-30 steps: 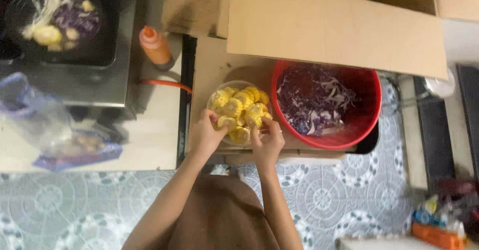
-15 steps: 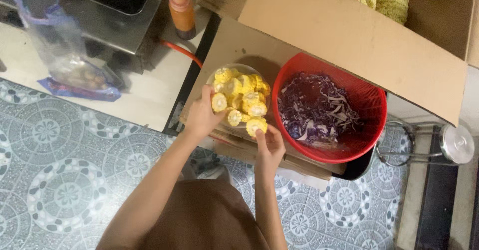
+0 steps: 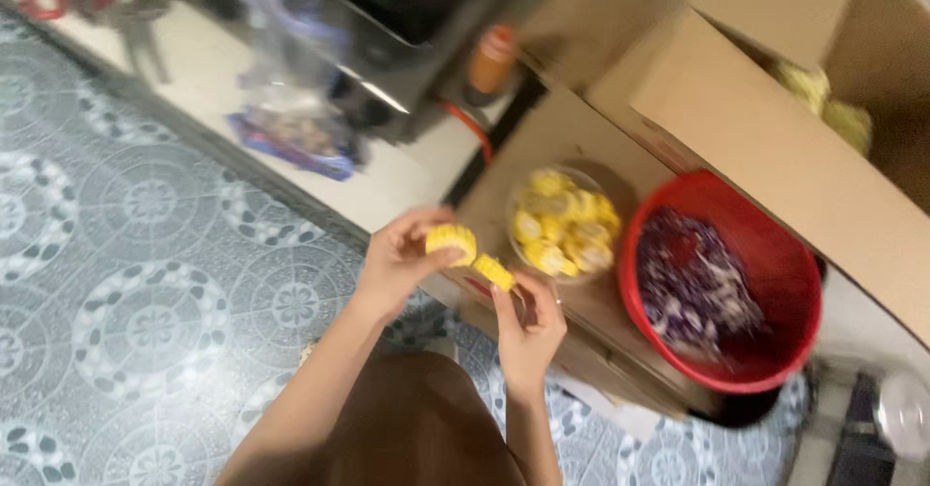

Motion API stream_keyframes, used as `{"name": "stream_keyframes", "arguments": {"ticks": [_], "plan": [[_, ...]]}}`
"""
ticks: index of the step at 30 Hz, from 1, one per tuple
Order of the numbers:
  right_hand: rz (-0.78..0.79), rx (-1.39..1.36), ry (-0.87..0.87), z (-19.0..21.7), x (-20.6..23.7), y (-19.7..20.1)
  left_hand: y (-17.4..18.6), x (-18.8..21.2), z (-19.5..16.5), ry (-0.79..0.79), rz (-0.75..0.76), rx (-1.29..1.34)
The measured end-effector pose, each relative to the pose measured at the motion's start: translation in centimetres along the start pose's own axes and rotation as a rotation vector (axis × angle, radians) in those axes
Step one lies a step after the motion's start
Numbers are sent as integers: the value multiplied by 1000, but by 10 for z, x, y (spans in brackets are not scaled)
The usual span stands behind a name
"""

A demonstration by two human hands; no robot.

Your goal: The person carries a bag of baby corn to the prep table, then adds baby corn, mushrooms, shredded cabbage and other ingredients one at a time into black clay pot bowls arranged on portable gas stoves, and pours broth from a plastic pitcher into the pots. They also discard trash in a bin and handle a cutting board and knife.

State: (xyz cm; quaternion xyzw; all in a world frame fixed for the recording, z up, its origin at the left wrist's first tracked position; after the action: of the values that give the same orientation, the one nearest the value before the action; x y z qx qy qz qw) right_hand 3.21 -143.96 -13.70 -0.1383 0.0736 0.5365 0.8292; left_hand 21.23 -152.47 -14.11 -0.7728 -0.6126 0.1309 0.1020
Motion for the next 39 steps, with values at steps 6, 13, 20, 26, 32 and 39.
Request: {"name": "stream_keyframes", "arguments": {"ticks": [6, 13, 20, 26, 32, 39], "plan": [[256, 274, 222, 27, 5, -136, 127, 39, -91, -260, -121, -616], [555, 264, 521, 21, 18, -311, 286, 73, -159, -449, -240, -761], [775, 273, 600, 6, 19, -445, 399, 76, -206, -435, -332, -772], [822, 217, 639, -37, -20, -562, 504, 22, -234, -456, -377, -845], [863, 103, 564, -68, -67, -714, 617, -43, -285, -368, -517, -895], [898, 86, 622, -83, -110, -866, 747, -107, -338, -433, -571, -968]]}}
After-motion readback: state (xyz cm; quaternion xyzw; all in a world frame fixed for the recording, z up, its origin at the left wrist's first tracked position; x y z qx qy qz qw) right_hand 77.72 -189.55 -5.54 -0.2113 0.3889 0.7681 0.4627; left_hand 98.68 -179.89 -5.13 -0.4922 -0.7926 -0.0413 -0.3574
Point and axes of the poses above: each hand's wrist, its own x-axis away from the middle knuckle, its own y-axis out of the back of the hand, z = x × y, the point moved 2 cm from there along -x, towards the middle knuckle, and after that the axes turned 12 degrees about -x, right-handed, at the moved point
